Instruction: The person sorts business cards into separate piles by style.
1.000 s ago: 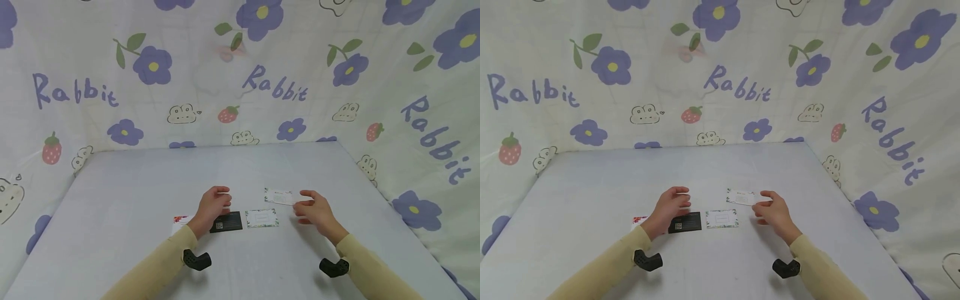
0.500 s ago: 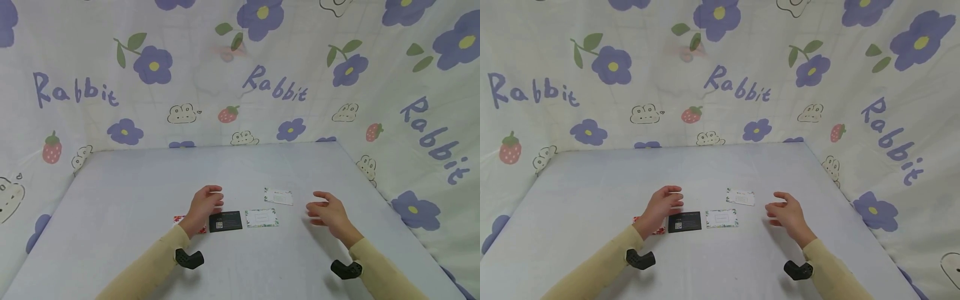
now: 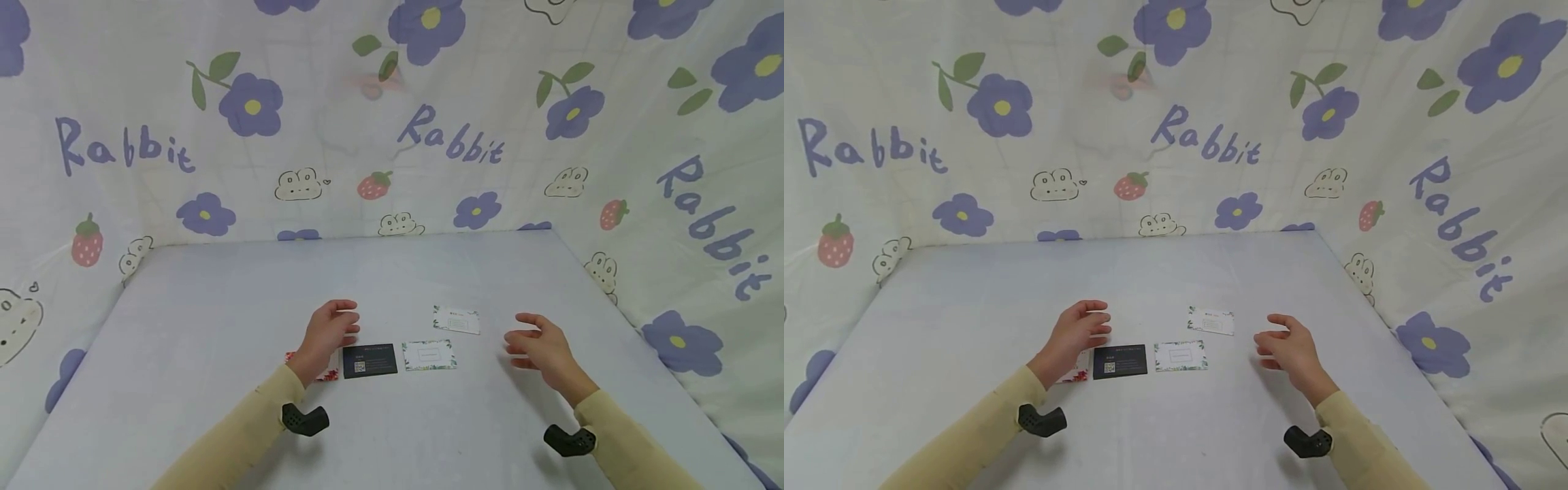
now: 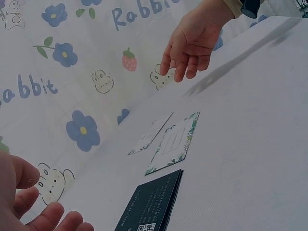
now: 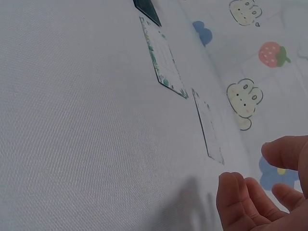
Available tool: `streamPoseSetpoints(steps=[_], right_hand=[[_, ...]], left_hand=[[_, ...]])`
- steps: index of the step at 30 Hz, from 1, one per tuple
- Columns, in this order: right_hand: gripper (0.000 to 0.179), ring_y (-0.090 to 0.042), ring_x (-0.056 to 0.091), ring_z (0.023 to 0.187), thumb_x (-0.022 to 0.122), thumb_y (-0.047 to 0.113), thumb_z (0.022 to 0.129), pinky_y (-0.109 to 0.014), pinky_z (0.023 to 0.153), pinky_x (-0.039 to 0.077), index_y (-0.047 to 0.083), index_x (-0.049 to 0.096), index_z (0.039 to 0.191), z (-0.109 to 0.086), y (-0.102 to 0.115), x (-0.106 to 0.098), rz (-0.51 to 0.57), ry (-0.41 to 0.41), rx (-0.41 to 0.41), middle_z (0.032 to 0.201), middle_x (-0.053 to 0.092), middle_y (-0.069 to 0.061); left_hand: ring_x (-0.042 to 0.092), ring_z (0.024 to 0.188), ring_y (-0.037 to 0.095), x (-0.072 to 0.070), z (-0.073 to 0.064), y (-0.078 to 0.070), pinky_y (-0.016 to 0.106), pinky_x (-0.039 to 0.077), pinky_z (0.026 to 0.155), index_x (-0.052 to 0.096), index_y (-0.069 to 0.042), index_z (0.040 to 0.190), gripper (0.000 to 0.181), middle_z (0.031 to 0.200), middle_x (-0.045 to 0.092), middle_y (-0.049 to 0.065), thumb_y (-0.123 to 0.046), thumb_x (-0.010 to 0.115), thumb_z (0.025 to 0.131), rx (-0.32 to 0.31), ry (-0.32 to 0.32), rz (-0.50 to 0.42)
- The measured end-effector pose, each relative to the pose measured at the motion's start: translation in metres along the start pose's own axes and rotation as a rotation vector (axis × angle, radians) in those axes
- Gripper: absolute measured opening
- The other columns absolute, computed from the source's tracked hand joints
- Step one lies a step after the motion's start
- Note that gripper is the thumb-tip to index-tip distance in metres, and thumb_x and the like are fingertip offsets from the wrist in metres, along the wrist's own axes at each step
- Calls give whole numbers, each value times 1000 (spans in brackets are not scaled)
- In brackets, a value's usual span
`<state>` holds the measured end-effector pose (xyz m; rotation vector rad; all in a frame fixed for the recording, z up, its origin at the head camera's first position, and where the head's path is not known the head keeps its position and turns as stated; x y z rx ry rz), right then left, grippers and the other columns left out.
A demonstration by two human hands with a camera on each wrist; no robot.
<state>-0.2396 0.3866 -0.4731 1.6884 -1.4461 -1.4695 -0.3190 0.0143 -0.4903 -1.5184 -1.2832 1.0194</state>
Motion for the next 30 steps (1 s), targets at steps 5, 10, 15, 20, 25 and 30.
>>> streamPoseSetpoints(steps=[5,10,15,20,25,30], right_hand=[[64,-14,71,83,64,17,99,-30,73,62,2,34,153,0,-1,-1,-2,-5,0,120,66,-17],[63,-14,71,84,63,18,100,-31,74,62,2,34,153,1,1,-2,-14,-7,-1,126,64,-22],[63,-13,70,83,63,18,99,-30,73,62,1,34,153,6,6,2,-13,1,-8,131,62,-26],[63,-15,70,83,64,17,98,-29,72,62,1,36,152,20,13,8,-5,-17,-9,132,61,-27],[62,-18,69,88,64,17,98,-27,74,61,2,37,152,35,19,17,-7,-43,-4,135,60,-27],[62,-20,67,91,64,19,99,-27,76,61,3,37,152,44,21,21,0,-59,27,136,59,-27]], left_hand=[[67,104,24,2,0,-1,43,57,99,58,-7,134,34,126,63,14,-19,59,102,1,3,2],[67,105,25,5,2,-2,43,57,99,58,-9,132,32,127,63,14,-20,59,102,1,9,5],[67,102,23,15,9,-5,41,58,95,58,-9,134,34,128,64,14,-20,59,101,14,25,5],[68,99,23,40,20,-6,40,60,90,60,-8,131,33,125,66,13,-19,60,100,27,39,18],[68,97,24,71,34,-3,35,59,84,61,-6,131,35,121,67,13,-20,61,99,34,77,47],[62,90,19,97,44,-1,27,54,76,61,-7,132,36,120,67,11,-21,62,99,28,115,77]])
Point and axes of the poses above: each hand's wrist, its own z-axis towards the middle knuckle, its own x-axis out of the palm, y = z × x, the point moved 7 cm from there along z, towards the middle knuckle
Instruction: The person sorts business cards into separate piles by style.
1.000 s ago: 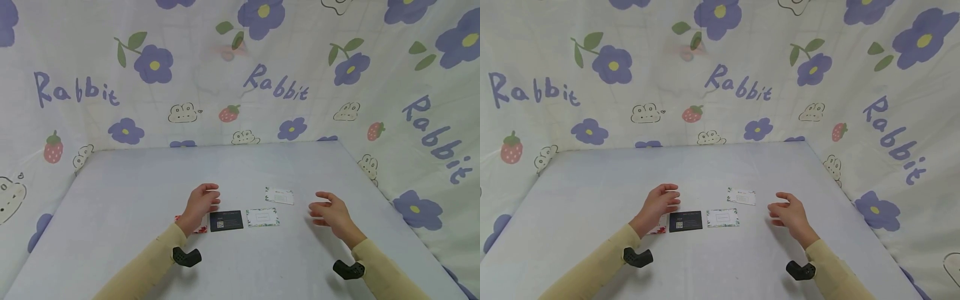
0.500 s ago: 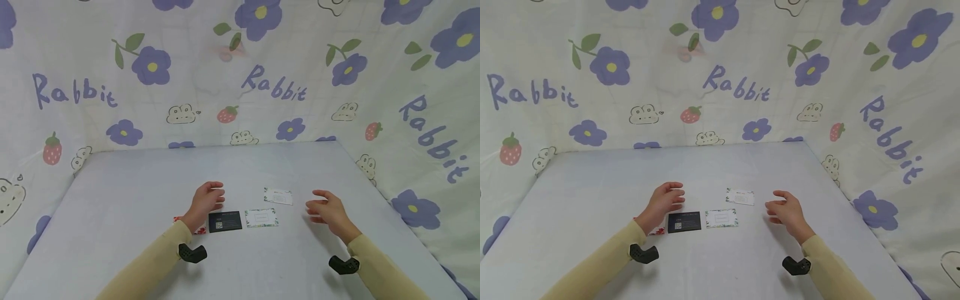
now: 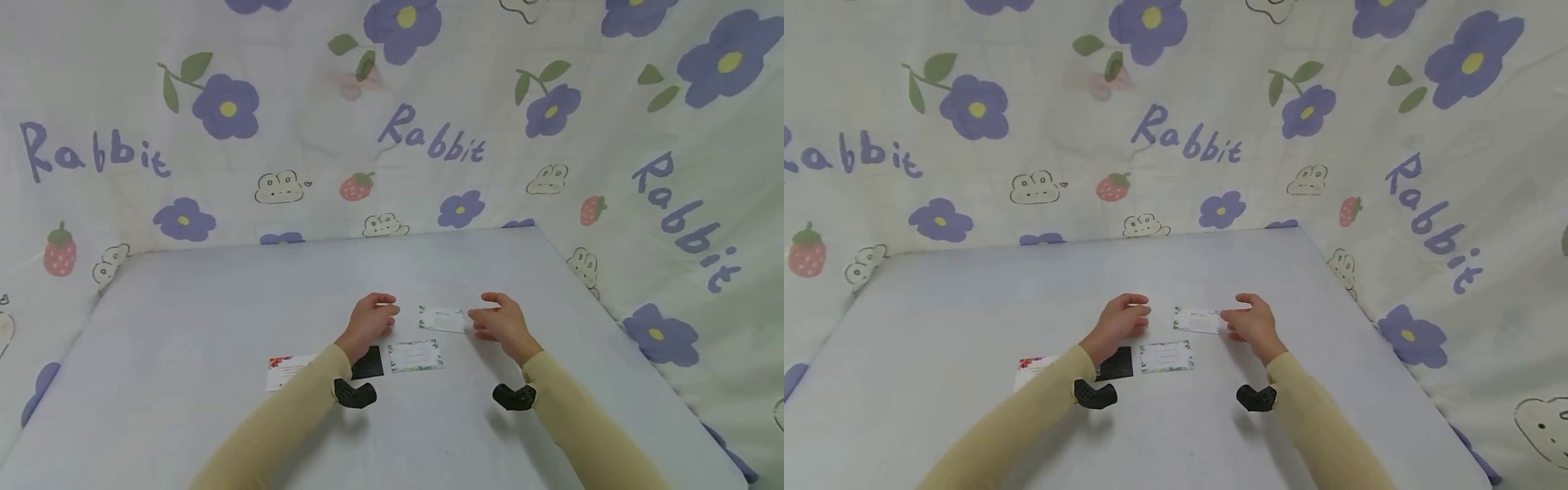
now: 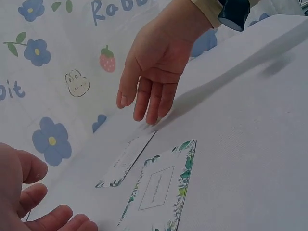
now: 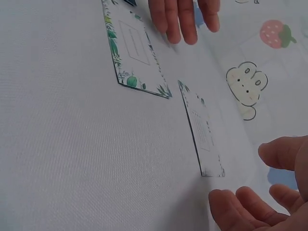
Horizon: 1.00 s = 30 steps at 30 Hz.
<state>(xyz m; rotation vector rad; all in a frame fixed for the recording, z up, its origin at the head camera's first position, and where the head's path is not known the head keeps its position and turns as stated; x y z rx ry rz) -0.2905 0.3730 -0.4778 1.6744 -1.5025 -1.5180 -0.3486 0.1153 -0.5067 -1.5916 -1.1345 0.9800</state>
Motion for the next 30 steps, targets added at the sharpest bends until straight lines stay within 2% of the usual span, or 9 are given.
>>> streamPoseSetpoints(steps=[9,15,25,30], right_hand=[[62,-20,66,94,65,18,98,-24,73,59,4,38,152,9,-5,2,33,-13,27,136,58,-25],[62,-18,67,90,67,18,97,-22,71,58,4,39,151,8,-6,6,41,-14,40,136,59,-25],[61,-15,67,84,67,19,97,-20,71,57,5,41,150,7,-4,15,50,5,43,133,63,-24],[59,-13,66,80,66,19,97,-19,69,54,5,42,149,8,-5,13,70,-15,62,133,62,-24]], left_hand=[[57,85,16,28,9,-5,25,52,76,60,-9,133,37,113,66,7,-22,64,98,-23,56,10],[57,87,16,42,12,-5,25,52,78,58,-10,136,40,116,65,7,-24,64,99,-48,90,14],[62,99,19,49,2,-10,30,55,89,58,-12,135,39,124,65,12,-25,64,98,-82,95,8],[62,102,20,50,-1,-12,32,54,92,56,-10,138,43,127,64,16,-25,63,99,-89,93,-1]])
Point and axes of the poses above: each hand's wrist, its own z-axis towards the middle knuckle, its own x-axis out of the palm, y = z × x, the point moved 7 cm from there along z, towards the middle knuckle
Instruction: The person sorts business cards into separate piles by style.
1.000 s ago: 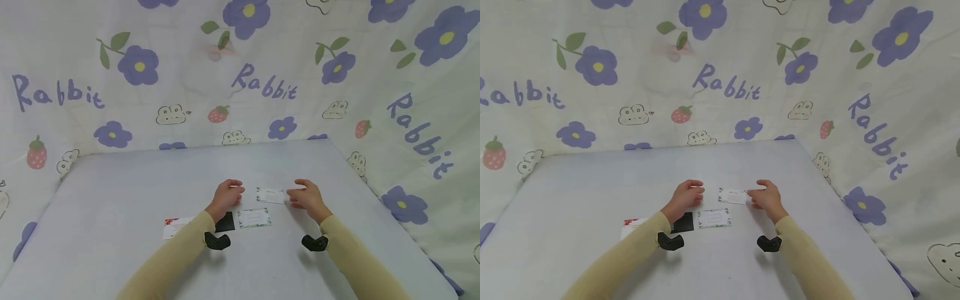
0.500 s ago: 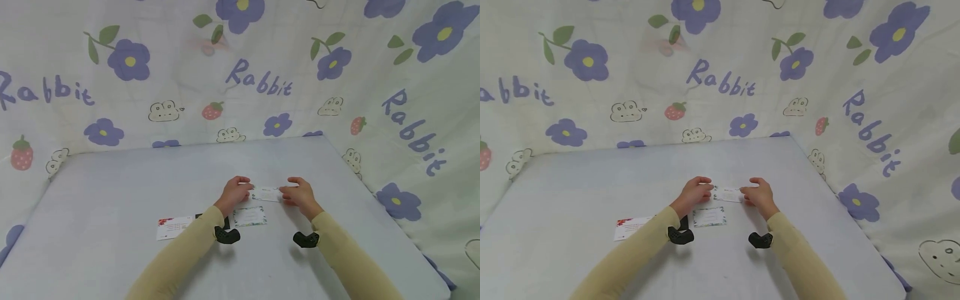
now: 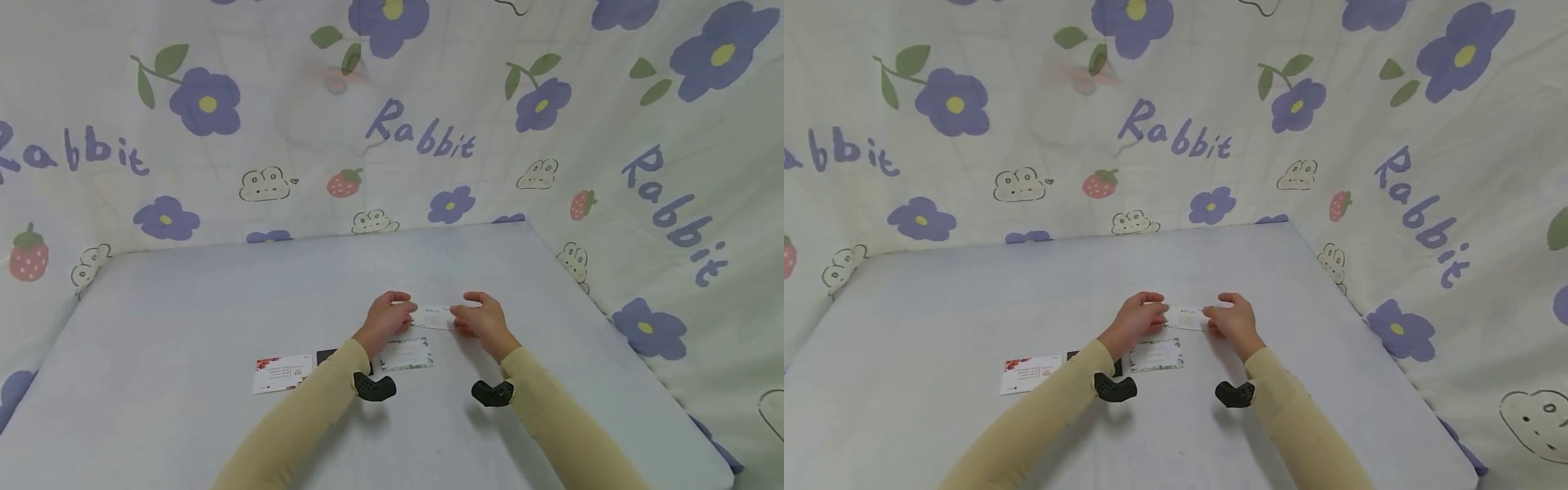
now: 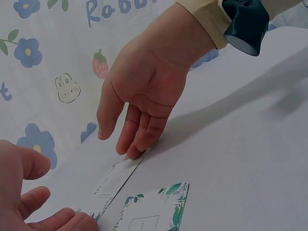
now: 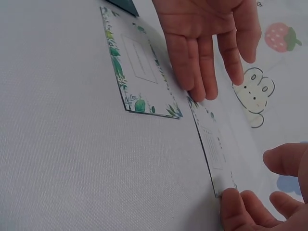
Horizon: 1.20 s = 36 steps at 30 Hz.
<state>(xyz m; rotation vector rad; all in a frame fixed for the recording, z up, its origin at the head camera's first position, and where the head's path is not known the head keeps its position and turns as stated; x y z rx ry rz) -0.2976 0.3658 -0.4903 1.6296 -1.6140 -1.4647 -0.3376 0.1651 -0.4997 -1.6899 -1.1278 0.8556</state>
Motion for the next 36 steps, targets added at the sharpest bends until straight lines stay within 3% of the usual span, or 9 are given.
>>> streamPoseSetpoints(steps=[4,8,13,21,26,33,36], right_hand=[[59,-13,64,80,66,19,98,-19,70,53,5,41,150,1,-2,-3,66,2,41,133,60,-21],[61,-12,62,81,67,16,97,-21,68,50,3,40,151,2,-4,-5,134,0,71,122,64,-16],[61,-11,56,76,68,12,95,-22,65,47,3,43,150,4,-4,-6,140,-9,68,110,63,-10],[58,-11,58,80,66,9,91,-20,64,49,2,48,145,5,-5,-4,22,-48,20,129,60,-20],[61,-17,64,93,63,3,92,-21,65,56,1,43,149,5,-7,1,117,-12,48,142,54,-26],[66,-19,57,97,59,3,98,-21,68,57,4,31,157,-11,-2,3,293,87,96,152,43,-24],[66,-17,58,92,59,5,99,-21,69,57,5,30,158,-19,1,5,294,130,91,151,43,-23]], left_hand=[[61,102,19,2,-2,-2,34,54,95,56,-10,139,44,124,64,14,-25,63,98,-7,-14,-9],[60,101,19,2,-2,-1,34,54,95,58,-10,137,42,121,65,10,-25,63,98,-11,-27,-15],[61,102,18,2,0,1,33,55,93,58,-9,137,42,120,65,10,-24,63,98,-7,-25,-31],[62,105,19,3,3,5,33,55,94,59,-11,133,37,124,66,11,-24,63,98,-20,-25,-33],[62,98,17,2,1,5,31,56,90,58,-8,135,39,119,65,10,-22,62,99,5,-9,-43],[67,100,25,-15,-15,-7,32,58,84,58,-5,135,37,121,66,14,-13,60,98,154,-73,14],[67,102,26,-20,-21,-5,34,59,86,57,-6,136,38,124,63,15,-11,61,98,142,-68,15]])
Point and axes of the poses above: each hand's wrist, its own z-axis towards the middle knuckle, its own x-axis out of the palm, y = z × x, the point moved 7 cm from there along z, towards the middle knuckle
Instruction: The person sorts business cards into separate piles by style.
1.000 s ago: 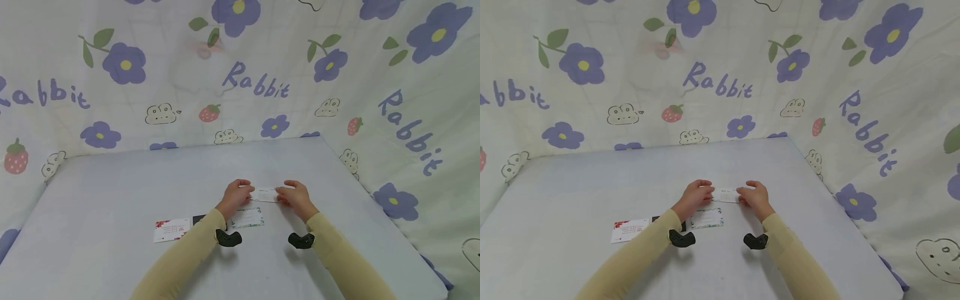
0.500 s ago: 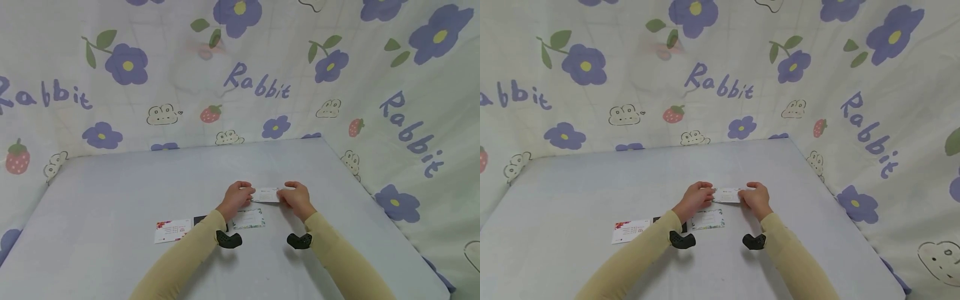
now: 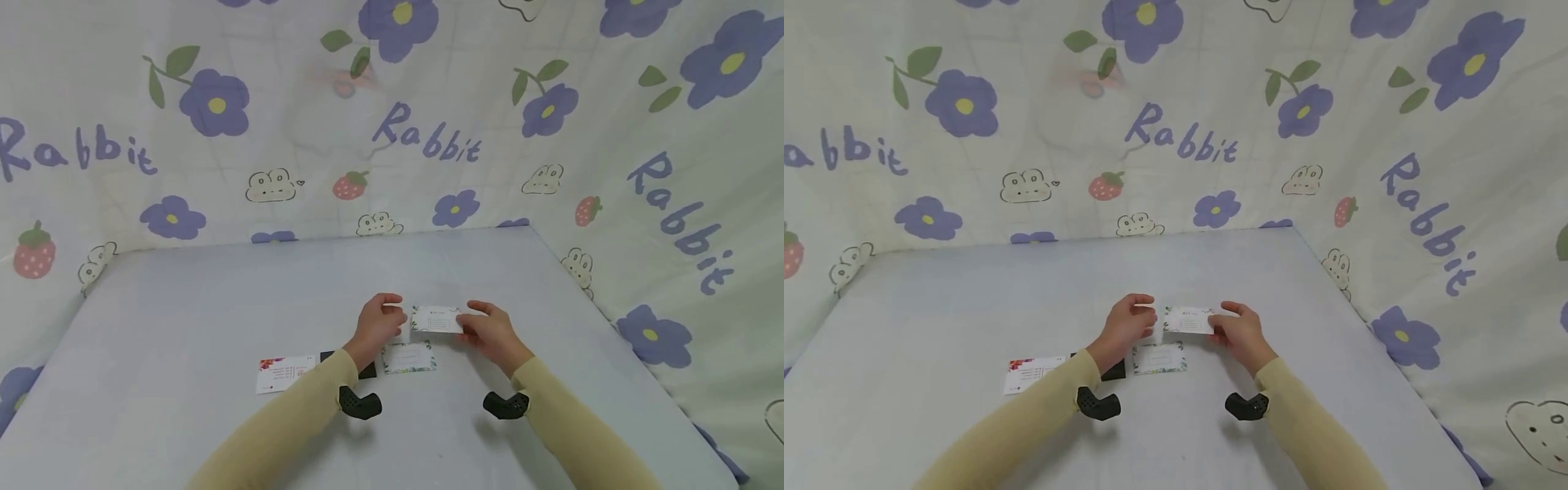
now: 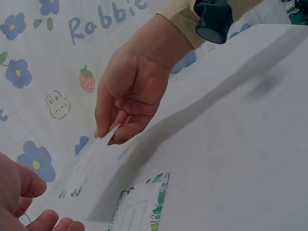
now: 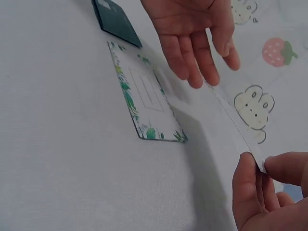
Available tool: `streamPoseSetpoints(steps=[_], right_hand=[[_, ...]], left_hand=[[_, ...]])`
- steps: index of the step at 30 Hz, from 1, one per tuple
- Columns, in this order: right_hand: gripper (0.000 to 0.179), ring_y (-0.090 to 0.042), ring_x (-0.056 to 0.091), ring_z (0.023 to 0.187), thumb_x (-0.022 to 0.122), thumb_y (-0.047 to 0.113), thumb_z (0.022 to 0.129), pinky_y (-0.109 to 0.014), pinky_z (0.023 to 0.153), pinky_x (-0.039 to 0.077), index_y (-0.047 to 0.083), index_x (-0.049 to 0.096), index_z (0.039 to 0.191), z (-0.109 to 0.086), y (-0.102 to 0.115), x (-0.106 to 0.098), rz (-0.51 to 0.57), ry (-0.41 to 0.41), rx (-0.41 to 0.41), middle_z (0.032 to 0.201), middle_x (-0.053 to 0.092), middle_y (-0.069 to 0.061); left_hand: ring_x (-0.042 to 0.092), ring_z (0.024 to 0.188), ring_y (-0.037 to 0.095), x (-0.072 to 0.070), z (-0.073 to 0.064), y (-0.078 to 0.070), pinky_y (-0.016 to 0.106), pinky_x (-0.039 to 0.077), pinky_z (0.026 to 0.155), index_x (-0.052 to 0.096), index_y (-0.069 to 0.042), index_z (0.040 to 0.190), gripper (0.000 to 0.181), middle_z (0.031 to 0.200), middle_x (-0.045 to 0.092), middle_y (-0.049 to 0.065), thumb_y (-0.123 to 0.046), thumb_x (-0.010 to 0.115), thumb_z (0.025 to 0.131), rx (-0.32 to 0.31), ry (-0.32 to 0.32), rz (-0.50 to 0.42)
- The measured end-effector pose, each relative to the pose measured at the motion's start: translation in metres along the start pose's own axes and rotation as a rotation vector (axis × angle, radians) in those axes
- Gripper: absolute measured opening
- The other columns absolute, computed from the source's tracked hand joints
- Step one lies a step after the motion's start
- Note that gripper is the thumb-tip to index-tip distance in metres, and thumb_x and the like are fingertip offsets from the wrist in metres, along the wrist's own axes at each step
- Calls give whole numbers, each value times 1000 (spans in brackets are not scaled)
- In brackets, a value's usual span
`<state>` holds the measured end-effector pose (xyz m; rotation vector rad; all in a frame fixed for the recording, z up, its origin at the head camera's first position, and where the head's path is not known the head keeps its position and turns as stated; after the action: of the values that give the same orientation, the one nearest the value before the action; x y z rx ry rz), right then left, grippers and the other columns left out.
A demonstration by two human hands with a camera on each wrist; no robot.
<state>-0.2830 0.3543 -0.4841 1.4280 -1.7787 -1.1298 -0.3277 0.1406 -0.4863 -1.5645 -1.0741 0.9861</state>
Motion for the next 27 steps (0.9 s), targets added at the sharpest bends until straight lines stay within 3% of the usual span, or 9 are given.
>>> streamPoseSetpoints(steps=[10,22,27], right_hand=[[62,-15,64,86,60,3,99,-22,66,57,4,33,155,-17,-6,18,-23,93,-18,149,45,-26],[63,-11,66,83,61,4,98,-23,66,57,3,34,154,-29,-12,37,-66,157,-46,130,62,-20],[62,-11,67,83,62,3,98,-24,67,58,2,35,153,-28,-18,42,-76,162,-55,128,62,-19]], left_hand=[[65,85,17,-9,-18,9,26,59,73,50,-2,141,49,113,62,15,2,63,94,-71,73,-154],[63,87,21,-25,-29,25,29,58,71,56,-4,136,52,104,63,12,8,69,87,-65,32,-82],[63,87,21,-31,-34,30,29,58,72,57,-3,134,50,105,62,12,6,69,87,-49,32,-74]])
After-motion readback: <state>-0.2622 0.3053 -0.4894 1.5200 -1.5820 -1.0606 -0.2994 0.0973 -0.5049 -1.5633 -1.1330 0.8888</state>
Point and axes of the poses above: each hand's wrist, its own z-axis towards the middle knuckle, its own x-axis out of the palm, y = z × x, the point moved 7 cm from there along z, towards the middle knuckle
